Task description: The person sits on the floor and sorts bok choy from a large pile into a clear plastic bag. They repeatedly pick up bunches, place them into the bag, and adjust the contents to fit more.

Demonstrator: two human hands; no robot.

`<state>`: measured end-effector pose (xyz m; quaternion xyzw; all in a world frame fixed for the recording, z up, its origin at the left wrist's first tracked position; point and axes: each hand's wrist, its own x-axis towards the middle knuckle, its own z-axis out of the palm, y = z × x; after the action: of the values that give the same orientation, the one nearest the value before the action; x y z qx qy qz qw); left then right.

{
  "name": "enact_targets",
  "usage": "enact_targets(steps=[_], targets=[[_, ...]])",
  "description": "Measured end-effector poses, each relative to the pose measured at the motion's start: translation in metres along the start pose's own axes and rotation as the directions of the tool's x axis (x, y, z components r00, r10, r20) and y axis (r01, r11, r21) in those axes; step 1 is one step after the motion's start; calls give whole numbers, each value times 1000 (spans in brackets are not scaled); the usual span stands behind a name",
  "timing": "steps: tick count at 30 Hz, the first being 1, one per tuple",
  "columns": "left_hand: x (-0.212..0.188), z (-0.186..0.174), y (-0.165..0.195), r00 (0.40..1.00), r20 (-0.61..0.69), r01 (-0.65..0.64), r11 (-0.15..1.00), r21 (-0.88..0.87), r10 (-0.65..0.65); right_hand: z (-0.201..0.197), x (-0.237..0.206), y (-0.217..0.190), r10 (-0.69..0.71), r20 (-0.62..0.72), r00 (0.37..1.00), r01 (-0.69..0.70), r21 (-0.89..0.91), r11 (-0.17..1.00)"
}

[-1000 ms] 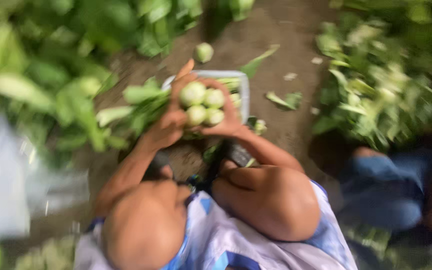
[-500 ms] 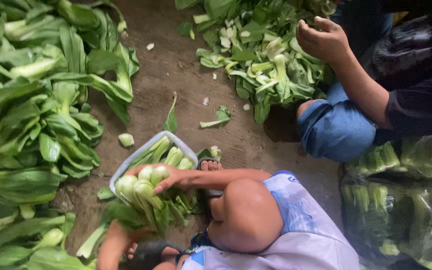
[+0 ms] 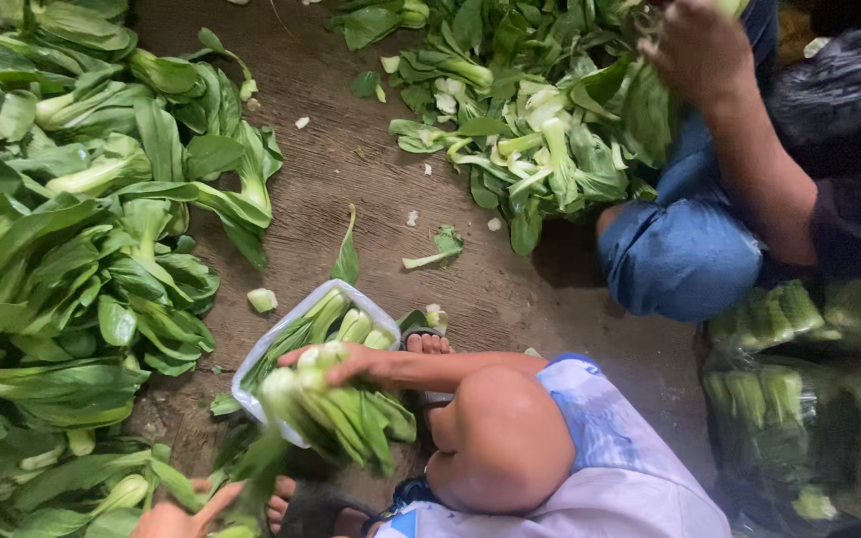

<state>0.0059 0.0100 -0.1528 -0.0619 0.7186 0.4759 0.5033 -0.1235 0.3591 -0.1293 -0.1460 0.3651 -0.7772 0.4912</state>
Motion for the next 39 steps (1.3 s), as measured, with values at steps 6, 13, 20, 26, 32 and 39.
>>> enact_targets(steps=[6, 13, 20, 26, 32, 39], targets=[[0, 24, -7, 636, -745, 633, 687, 356, -199, 4, 2, 6, 17, -31, 999, -17, 19, 1000], [33, 70, 29, 831, -553, -328, 861, -389, 66, 7, -7, 9, 34, -117, 993, -33, 10, 999], [57, 92, 98, 697, -710, -641, 527, -558, 97, 23, 7, 2, -42, -290, 956, -6, -160, 987], [48, 90, 114, 616, -784, -673, 571, -470, 80, 32, -4, -26, -135, -169, 976, 52, -420, 906], [62, 88, 97, 497, -784, -796, 555, -242, 371, 35, -4, -38, -184, -154, 971, 83, -504, 860], [66, 106, 109, 439, -765, -825, 549, -135, 471, 37, -1, -31, -121, -120, 985, 73, -348, 935]])
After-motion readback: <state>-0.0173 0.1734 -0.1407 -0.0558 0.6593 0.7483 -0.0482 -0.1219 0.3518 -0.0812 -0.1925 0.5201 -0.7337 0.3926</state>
